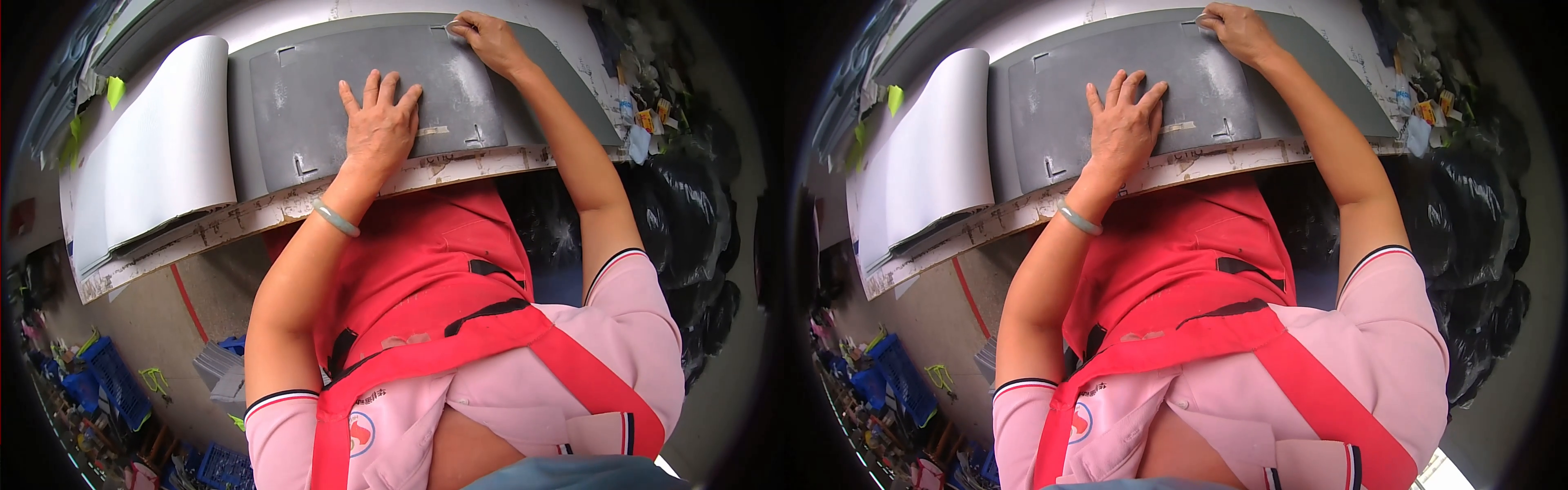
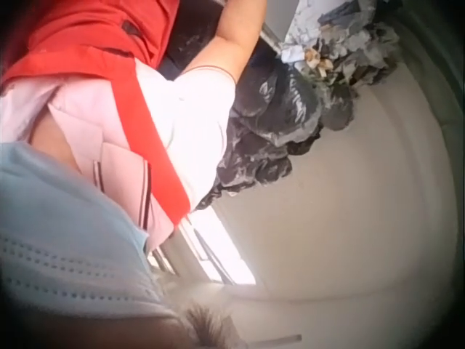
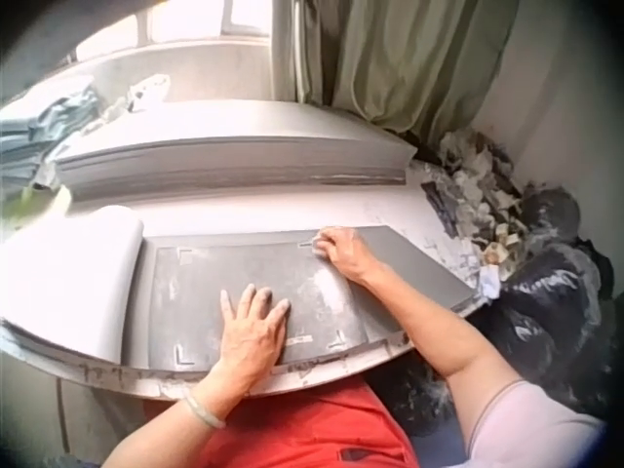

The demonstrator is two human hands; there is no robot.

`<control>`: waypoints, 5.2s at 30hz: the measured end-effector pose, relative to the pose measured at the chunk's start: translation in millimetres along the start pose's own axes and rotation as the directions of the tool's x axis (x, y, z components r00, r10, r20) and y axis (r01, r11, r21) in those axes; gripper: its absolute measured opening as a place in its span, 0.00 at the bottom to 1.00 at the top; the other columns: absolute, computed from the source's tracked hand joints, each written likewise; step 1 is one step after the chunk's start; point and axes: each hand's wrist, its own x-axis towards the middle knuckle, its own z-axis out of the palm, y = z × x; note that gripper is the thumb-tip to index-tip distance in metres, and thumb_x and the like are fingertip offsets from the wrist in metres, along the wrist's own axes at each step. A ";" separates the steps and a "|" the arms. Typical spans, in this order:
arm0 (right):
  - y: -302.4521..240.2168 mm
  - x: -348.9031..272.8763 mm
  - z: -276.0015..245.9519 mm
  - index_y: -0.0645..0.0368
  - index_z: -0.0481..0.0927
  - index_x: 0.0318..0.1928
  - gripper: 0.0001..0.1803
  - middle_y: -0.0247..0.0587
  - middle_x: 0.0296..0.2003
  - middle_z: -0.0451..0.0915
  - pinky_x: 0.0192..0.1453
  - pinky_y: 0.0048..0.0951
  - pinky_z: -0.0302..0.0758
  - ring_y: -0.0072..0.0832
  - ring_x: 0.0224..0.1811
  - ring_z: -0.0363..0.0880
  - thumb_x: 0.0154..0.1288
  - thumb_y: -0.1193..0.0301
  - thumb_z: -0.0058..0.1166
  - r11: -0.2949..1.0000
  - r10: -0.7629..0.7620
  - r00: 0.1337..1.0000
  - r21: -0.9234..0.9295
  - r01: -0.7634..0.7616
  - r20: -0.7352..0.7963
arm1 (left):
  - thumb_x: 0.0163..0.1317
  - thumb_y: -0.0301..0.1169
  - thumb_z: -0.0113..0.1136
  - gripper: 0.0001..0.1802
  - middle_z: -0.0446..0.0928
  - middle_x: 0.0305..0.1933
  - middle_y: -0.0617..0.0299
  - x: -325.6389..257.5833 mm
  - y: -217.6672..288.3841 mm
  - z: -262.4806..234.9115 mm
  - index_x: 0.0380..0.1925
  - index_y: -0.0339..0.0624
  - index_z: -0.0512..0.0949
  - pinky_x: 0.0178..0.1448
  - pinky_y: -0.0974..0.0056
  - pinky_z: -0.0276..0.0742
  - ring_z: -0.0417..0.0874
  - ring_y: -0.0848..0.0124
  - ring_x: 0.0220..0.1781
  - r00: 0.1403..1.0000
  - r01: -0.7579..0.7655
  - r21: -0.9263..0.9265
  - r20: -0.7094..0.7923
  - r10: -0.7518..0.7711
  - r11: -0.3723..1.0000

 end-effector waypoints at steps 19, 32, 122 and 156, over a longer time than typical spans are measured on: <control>-15.8 27.4 10.1 0.63 0.78 0.44 0.08 0.44 0.25 0.83 0.27 0.36 0.80 0.31 0.22 0.83 0.69 0.73 0.50 0.911 0.136 0.987 0.381 -0.157 0.082 | 0.72 0.38 0.57 0.19 0.72 0.68 0.58 1.8 -3.1 1.5 0.61 0.60 0.80 0.76 0.26 0.52 0.67 0.52 0.76 0.999 0.032 -0.012 -0.004 -0.032 0.999; -30.0 42.4 8.4 0.68 0.80 0.43 0.10 0.39 0.21 0.82 0.22 0.30 0.78 0.25 0.19 0.81 0.65 0.74 0.56 0.883 0.311 0.934 0.309 -0.352 0.177 | 0.71 0.39 0.58 0.19 0.73 0.68 0.57 4.2 -2.4 4.6 0.61 0.60 0.80 0.76 0.25 0.52 0.67 0.53 0.76 0.999 0.034 -0.006 -0.022 -0.034 0.999; -93.0 -30.9 11.6 0.60 0.87 0.48 0.17 0.28 0.37 0.85 0.50 0.21 0.74 0.16 0.40 0.79 0.73 0.58 0.63 0.982 0.089 0.985 0.155 -0.111 0.145 | 0.69 0.35 0.54 0.16 0.78 0.59 0.51 10.4 -1.0 19.7 0.50 0.44 0.84 0.73 0.19 0.49 0.70 0.50 0.73 0.991 -0.005 -0.135 -0.130 -0.013 0.991; 26.4 -33.2 32.6 0.61 0.79 0.59 0.18 0.42 0.48 0.87 0.50 0.34 0.88 0.31 0.46 0.88 0.74 0.68 0.61 -0.468 0.060 0.903 0.811 -0.352 0.426 | 0.59 0.32 0.73 0.13 0.81 0.53 0.59 -40.6 -58.9 -82.2 0.43 0.40 0.87 0.53 0.58 0.83 0.86 0.58 0.49 0.959 0.021 -0.360 0.270 0.083 0.933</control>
